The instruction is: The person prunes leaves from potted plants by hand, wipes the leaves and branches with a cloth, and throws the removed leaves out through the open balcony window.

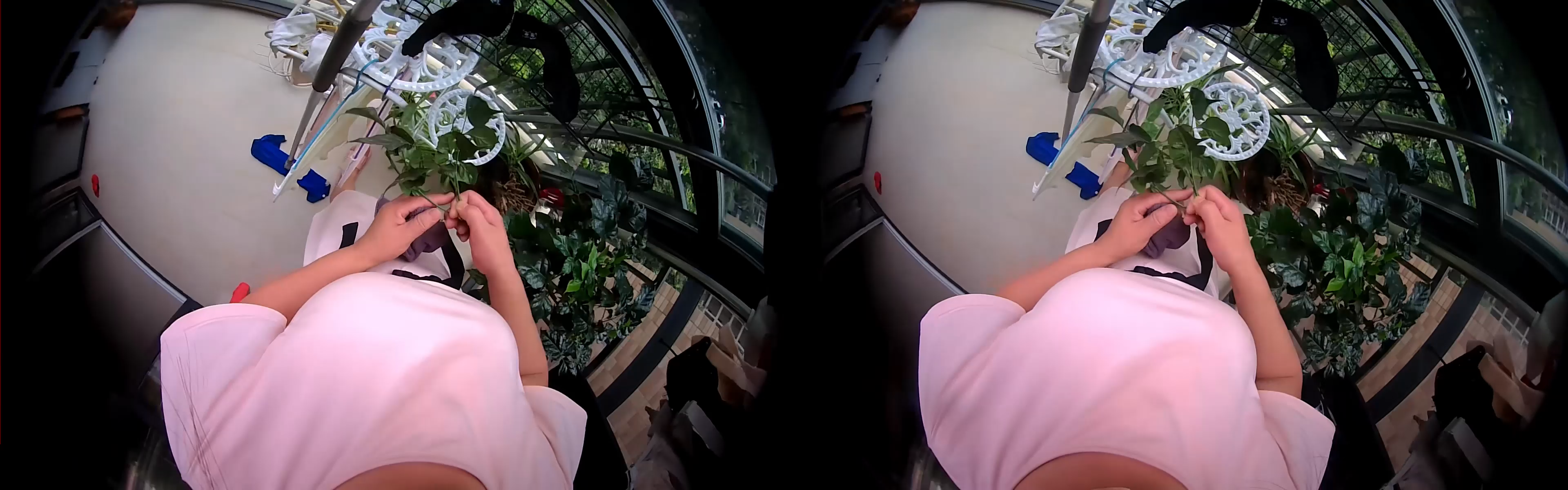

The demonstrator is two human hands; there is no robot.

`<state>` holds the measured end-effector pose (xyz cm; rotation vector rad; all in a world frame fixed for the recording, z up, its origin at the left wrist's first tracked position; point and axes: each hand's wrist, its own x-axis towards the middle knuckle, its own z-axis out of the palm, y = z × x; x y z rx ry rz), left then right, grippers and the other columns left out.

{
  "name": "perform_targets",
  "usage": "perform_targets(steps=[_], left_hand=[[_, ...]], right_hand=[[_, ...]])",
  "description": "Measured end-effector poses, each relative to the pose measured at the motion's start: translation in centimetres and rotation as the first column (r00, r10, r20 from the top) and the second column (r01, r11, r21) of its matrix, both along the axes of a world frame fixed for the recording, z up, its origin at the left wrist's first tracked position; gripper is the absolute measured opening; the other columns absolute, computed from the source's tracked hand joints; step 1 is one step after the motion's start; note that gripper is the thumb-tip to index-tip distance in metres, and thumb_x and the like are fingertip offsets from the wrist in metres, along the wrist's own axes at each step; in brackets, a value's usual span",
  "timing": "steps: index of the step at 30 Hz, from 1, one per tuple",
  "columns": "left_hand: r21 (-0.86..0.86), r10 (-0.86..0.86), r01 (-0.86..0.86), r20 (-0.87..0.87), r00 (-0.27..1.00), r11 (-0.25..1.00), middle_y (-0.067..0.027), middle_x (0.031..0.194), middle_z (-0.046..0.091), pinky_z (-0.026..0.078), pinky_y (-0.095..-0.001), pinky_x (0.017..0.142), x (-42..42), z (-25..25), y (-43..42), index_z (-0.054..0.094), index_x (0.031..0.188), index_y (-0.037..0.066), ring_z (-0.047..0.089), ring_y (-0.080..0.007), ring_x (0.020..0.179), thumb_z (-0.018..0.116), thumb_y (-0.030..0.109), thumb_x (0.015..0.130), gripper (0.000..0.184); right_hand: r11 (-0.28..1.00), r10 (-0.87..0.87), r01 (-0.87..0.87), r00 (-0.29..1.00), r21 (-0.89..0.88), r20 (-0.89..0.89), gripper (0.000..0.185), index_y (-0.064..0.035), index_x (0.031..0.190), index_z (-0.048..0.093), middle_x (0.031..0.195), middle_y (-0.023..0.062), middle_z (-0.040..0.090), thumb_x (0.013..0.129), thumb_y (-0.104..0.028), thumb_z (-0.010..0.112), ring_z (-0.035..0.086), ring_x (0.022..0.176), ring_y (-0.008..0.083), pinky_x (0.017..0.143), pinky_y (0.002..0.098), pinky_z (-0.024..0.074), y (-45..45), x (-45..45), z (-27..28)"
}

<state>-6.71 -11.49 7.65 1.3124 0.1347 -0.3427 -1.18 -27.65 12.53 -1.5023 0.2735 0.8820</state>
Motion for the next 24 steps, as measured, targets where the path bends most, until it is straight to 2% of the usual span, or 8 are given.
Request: perform_targets(steps=[2, 5, 6, 9, 12, 15, 20, 24], left_hand=[[-0.085, 0.114, -0.113, 0.011, 0.993, 0.99, -0.0067, 0.11, 0.061, 0.042, -0.0257, 0.087, -0.6, 1.0, 0.9, 0.057, 0.114, -0.001, 0.055, -0.0109, 0.097, 0.053, 0.017, 0.092, 0.029], [-0.091, 0.263, -0.26, 0.029, 0.964, 0.961, -0.0061, 0.111, 0.06, 0.042, -0.0245, 0.087, -0.9, 2.7, 1.6, 0.054, 0.118, -0.002, 0.053, -0.0098, 0.097, 0.051, 0.017, 0.093, 0.032], [-0.099, 0.315, -0.31, 0.052, 0.948, 0.946, -0.0057, 0.111, 0.059, 0.042, -0.0232, 0.086, -0.8, 3.4, 1.6, 0.052, 0.12, -0.002, 0.052, -0.0085, 0.097, 0.051, 0.017, 0.093, 0.033], [-0.055, 0.45, -0.447, 0.043, 0.892, 0.893, -0.0014, 0.102, 0.06, 0.042, -0.0213, 0.082, -0.3, 4.4, 2.2, 0.054, 0.12, 0.001, 0.051, -0.0057, 0.091, 0.049, 0.018, 0.095, 0.031], [-0.173, 0.6, -0.578, 0.12, 0.791, 0.798, -0.0005, 0.101, 0.06, 0.042, -0.021, 0.082, 1.0, 5.8, 3.1, 0.054, 0.121, 0.002, 0.051, -0.005, 0.091, 0.047, 0.017, 0.095, 0.03], [-0.175, 0.633, -0.608, 0.221, 0.742, 0.774, -0.0011, 0.104, 0.06, 0.042, -0.0216, 0.083, 2.0, 8.2, 4.7, 0.054, 0.121, 0.004, 0.052, -0.0058, 0.092, 0.046, 0.017, 0.096, 0.03], [-0.195, 0.633, -0.613, 0.392, 0.667, 0.766, -0.0042, 0.109, 0.061, 0.041, -0.0272, 0.089, 4.5, 10.4, 8.2, 0.058, 0.113, 0.004, 0.054, -0.0118, 0.098, 0.046, 0.011, 0.094, 0.023], [-0.23, 0.58, -0.532, 0.315, 0.751, 0.815, -0.0024, 0.104, 0.062, 0.043, -0.026, 0.085, 8.3, 11.5, 13.1, 0.06, 0.108, 0.004, 0.055, -0.0095, 0.093, 0.049, 0.013, 0.093, 0.021]], right_hand=[[0.966, 0.208, -0.137, 0.917, -0.22, 0.341, 0.016, -0.0019, 0.079, 0.051, 0.066, 0.0085, 0.057, 0.086, -0.015, 0.045, 0.055, 0.061, 0.0185, 0.056, 0.0324, 0.0421, 2.1, 0.1, 0.1], [0.809, 0.53, -0.127, 0.579, -0.574, 0.62, 0.013, -0.0025, 0.084, 0.051, 0.064, 0.0175, 0.057, 0.087, -0.014, 0.048, 0.058, 0.061, 0.0351, 0.055, 0.0453, 0.043, 5.0, 0.7, 2.3], [0.747, 0.619, -0.128, 0.491, -0.653, 0.613, 0.01, -0.0032, 0.086, 0.05, 0.067, 0.0184, 0.059, 0.086, -0.013, 0.049, 0.057, 0.065, 0.0395, 0.057, 0.0497, 0.042, 5.8, 1.0, 3.2], [0.731, 0.665, -0.035, 0.265, -0.682, 0.699, 0.011, -0.0044, 0.091, 0.054, 0.068, 0.0135, 0.058, 0.082, -0.01, 0.054, 0.056, 0.066, 0.0335, 0.056, 0.0437, 0.0429, 7.8, 1.3, 4.2], [0.795, 0.601, -0.019, -0.101, -0.606, 0.793, 0.017, -0.005, 0.093, 0.056, 0.07, 0.0085, 0.055, 0.076, -0.008, 0.057, 0.052, 0.066, 0.0276, 0.056, 0.0383, 0.042, 9.4, 2.5, 4.8], [0.818, 0.559, 0.013, -0.258, -0.576, 0.788, 0.019, -0.0048, 0.093, 0.057, 0.069, 0.0055, 0.052, 0.074, -0.008, 0.058, 0.049, 0.065, 0.0246, 0.056, 0.0356, 0.0405, 11.1, 3.9, 6.5], [0.903, 0.367, -0.132, -0.26, -0.409, 0.893, 0.036, -0.0038, 0.104, 0.056, 0.074, 0.0075, 0.054, 0.069, 0.001, 0.063, 0.049, 0.068, 0.0251, 0.059, 0.0357, 0.0412, 13.9, 6.4, 8.5], [0.896, 0.415, -0.149, -0.057, -0.419, 0.908, 0.049, -0.0072, 0.118, 0.05, 0.083, 0.0082, 0.06, 0.073, -0.004, 0.067, 0.053, 0.074, 0.0268, 0.064, 0.0353, 0.0443, 14.2, 8.1, 10.2]])
